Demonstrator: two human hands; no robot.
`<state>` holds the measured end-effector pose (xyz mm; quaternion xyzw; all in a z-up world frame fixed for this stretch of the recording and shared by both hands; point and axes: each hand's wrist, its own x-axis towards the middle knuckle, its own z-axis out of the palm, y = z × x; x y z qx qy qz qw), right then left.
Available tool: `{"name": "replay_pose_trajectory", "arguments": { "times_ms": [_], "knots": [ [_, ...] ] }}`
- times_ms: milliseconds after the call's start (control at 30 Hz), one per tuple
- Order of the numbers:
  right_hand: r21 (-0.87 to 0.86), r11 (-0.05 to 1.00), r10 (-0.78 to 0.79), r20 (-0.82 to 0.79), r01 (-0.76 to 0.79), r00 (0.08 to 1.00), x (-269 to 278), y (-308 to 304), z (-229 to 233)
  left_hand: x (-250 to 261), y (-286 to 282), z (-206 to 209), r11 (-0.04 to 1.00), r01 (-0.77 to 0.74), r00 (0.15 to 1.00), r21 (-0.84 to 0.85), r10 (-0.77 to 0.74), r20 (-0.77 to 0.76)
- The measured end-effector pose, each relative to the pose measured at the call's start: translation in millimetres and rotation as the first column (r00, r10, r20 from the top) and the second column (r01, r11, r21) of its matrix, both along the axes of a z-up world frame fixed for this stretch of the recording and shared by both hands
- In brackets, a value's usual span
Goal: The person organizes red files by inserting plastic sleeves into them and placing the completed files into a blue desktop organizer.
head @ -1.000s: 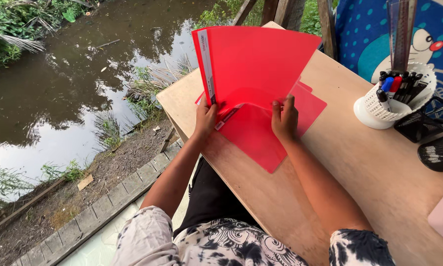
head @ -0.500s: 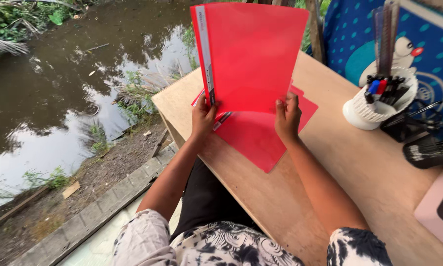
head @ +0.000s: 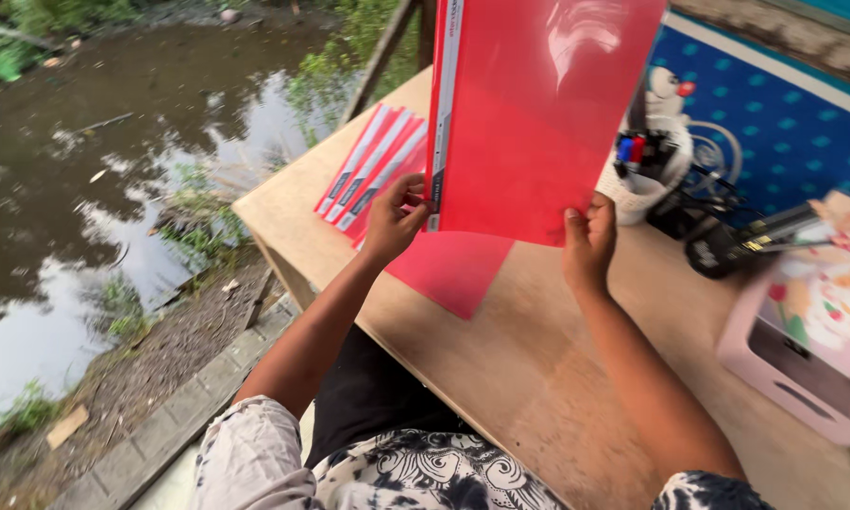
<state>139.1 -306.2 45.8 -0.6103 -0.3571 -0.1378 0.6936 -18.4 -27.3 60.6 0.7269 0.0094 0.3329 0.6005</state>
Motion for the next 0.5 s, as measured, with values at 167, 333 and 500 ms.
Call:
{"name": "replay_pose_trajectory", "arguments": {
  "times_ms": [167, 333, 500],
  "knots": [
    [0.099, 0.995, -0.026, -0.018, 0.028, 0.999, 3, -73, 31, 32, -57, 26, 0.990, 0.115, 0.993, 0.077, -0.114, -0.022],
    [0.068, 0.967, -0.247, 0.030, 0.245, 0.968, -2, -152, 57, 77, -125, 42, 0.949, 0.312, 0.950, 0.037, -0.312, -0.021],
    [0.051, 0.882, -0.471, 0.033, 0.469, 0.882, -12, -243, 69, 119, -213, 51, 0.835, 0.549, 0.835, 0.042, -0.550, 0.016]
  ]
}}
